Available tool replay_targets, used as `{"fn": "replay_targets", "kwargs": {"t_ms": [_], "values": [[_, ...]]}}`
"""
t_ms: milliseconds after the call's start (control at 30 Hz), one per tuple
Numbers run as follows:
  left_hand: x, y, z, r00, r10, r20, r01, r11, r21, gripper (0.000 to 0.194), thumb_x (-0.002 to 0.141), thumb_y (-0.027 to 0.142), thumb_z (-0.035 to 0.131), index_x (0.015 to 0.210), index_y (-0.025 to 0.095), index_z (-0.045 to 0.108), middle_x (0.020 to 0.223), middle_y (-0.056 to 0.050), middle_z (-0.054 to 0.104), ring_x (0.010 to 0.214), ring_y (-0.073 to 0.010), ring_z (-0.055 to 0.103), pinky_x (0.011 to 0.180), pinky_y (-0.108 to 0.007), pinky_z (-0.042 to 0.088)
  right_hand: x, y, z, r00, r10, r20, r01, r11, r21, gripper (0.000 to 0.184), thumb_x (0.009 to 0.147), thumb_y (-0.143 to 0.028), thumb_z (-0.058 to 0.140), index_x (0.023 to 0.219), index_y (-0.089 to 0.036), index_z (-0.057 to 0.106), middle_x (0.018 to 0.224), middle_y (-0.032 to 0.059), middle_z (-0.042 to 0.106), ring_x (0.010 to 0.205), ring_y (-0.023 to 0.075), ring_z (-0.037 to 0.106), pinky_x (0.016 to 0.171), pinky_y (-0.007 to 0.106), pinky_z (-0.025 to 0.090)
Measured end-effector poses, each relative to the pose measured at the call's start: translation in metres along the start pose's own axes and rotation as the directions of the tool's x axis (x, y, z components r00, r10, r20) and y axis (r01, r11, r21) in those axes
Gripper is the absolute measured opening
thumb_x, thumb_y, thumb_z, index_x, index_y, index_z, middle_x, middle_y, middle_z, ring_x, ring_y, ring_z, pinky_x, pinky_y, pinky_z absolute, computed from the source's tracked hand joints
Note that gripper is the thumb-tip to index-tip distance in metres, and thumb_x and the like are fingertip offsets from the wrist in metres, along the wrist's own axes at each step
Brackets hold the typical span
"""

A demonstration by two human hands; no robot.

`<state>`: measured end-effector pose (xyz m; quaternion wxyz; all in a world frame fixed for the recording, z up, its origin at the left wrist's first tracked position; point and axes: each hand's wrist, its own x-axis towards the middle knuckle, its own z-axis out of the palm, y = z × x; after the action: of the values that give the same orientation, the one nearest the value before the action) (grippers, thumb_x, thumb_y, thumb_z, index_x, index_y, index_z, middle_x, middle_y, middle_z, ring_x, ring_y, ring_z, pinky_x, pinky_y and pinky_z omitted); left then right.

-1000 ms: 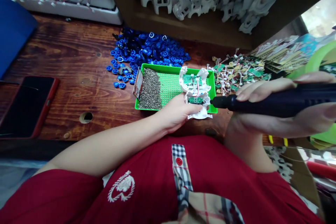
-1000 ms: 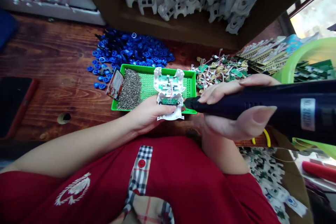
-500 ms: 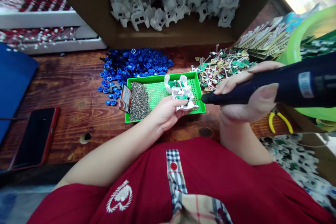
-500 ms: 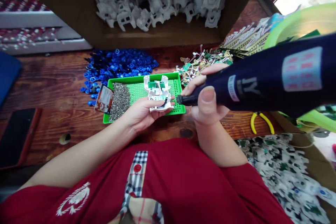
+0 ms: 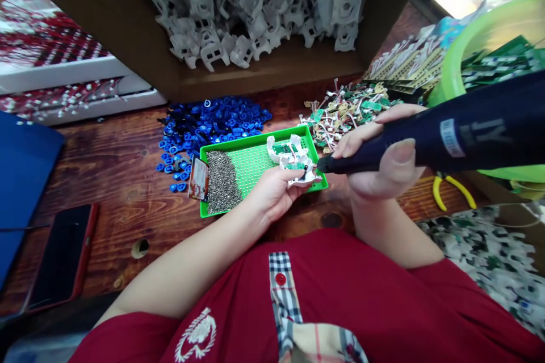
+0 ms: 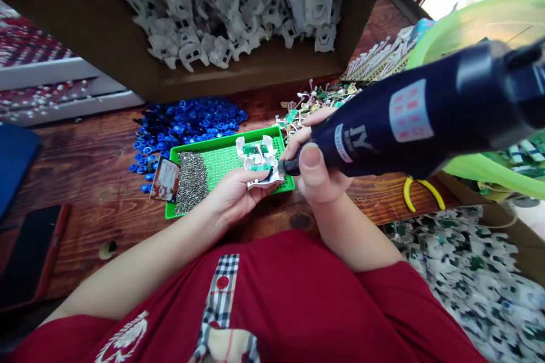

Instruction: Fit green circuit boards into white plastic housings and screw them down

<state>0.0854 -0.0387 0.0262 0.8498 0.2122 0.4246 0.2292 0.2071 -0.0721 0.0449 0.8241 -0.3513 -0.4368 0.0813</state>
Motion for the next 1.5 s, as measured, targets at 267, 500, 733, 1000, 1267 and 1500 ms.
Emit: {"fn": "replay_targets", "kwargs": {"t_ms": [267, 500, 733, 1000, 1267, 1500], "values": [[-0.018, 0.019, -0.012, 0.999, -0.002, 0.052, -0.007, 0.985, 0.171, 0.022, 0.071, 0.004, 0.063, 0.092, 0.012, 0.066, 0.103, -0.009, 0.069, 0.083, -0.0199, 0.069, 0.075, -0.03, 0.056, 0.001, 0.01, -0.009, 1.0, -0.028, 0.002, 0.028, 0.999, 0.025, 0.021, 0.082, -0.042, 0.053, 0.094, -0.025, 0.056, 0.054, -0.0053, 0.052, 0.038, 0.0106, 0.046, 0.036, 0.027, 0.036], [-0.055, 0.031, -0.049, 0.983, 0.177, -0.052, -0.155, 0.943, 0.294, 0.03, 0.066, 0.013, 0.074, 0.096, 0.014, 0.07, 0.098, -0.007, 0.073, 0.078, -0.0158, 0.068, 0.074, -0.023, 0.053, -0.003, 0.01, -0.006, 0.995, 0.039, 0.089, -0.045, 0.997, 0.068, 0.023, 0.084, -0.04, 0.051, 0.097, -0.021, 0.055, 0.055, -0.0047, 0.052, 0.039, 0.011, 0.049, 0.036, 0.026, 0.038], [-0.068, 0.015, -0.063, 0.957, 0.268, -0.112, -0.246, 0.953, 0.178, 0.03, 0.064, 0.012, 0.076, 0.093, 0.017, 0.07, 0.094, -0.003, 0.073, 0.081, -0.0147, 0.066, 0.075, -0.022, 0.052, -0.02, 0.025, 0.011, 0.949, 0.144, 0.28, -0.159, 0.987, 0.031, 0.02, 0.085, -0.038, 0.053, 0.099, -0.024, 0.053, 0.058, -0.0055, 0.051, 0.043, 0.0097, 0.052, 0.039, 0.023, 0.042], [-0.054, 0.006, -0.069, 0.977, 0.215, 0.013, -0.215, 0.972, 0.091, 0.038, 0.061, 0.014, 0.079, 0.097, 0.016, 0.067, 0.109, -0.008, 0.069, 0.094, -0.0212, 0.066, 0.086, -0.032, 0.05, -0.025, 0.03, 0.02, 0.944, 0.151, 0.294, -0.165, 0.986, 0.023, 0.018, 0.084, -0.036, 0.052, 0.097, -0.024, 0.055, 0.055, -0.0047, 0.051, 0.04, 0.0104, 0.049, 0.035, 0.024, 0.038], [-0.051, 0.004, -0.071, 0.973, 0.229, 0.036, -0.232, 0.969, 0.089, 0.036, 0.063, 0.011, 0.077, 0.098, 0.016, 0.066, 0.096, -0.004, 0.071, 0.087, -0.0157, 0.066, 0.085, -0.029, 0.049, -0.027, 0.031, 0.022, 0.935, 0.159, 0.316, -0.181, 0.983, 0.042, 0.019, 0.084, -0.035, 0.052, 0.097, -0.023, 0.053, 0.055, -0.0049, 0.05, 0.039, 0.0101, 0.048, 0.034, 0.023, 0.039], [-0.049, 0.004, -0.069, 0.971, 0.232, 0.051, -0.234, 0.971, 0.037, 0.033, 0.063, 0.012, 0.077, 0.095, 0.016, 0.067, 0.095, -0.004, 0.071, 0.086, -0.0151, 0.065, 0.085, -0.029, 0.048, -0.029, 0.031, 0.022, 0.921, 0.184, 0.344, -0.21, 0.977, 0.04, 0.016, 0.082, -0.03, 0.055, 0.095, -0.022, 0.054, 0.056, -0.0047, 0.051, 0.042, 0.011, 0.051, 0.037, 0.023, 0.042]]}}
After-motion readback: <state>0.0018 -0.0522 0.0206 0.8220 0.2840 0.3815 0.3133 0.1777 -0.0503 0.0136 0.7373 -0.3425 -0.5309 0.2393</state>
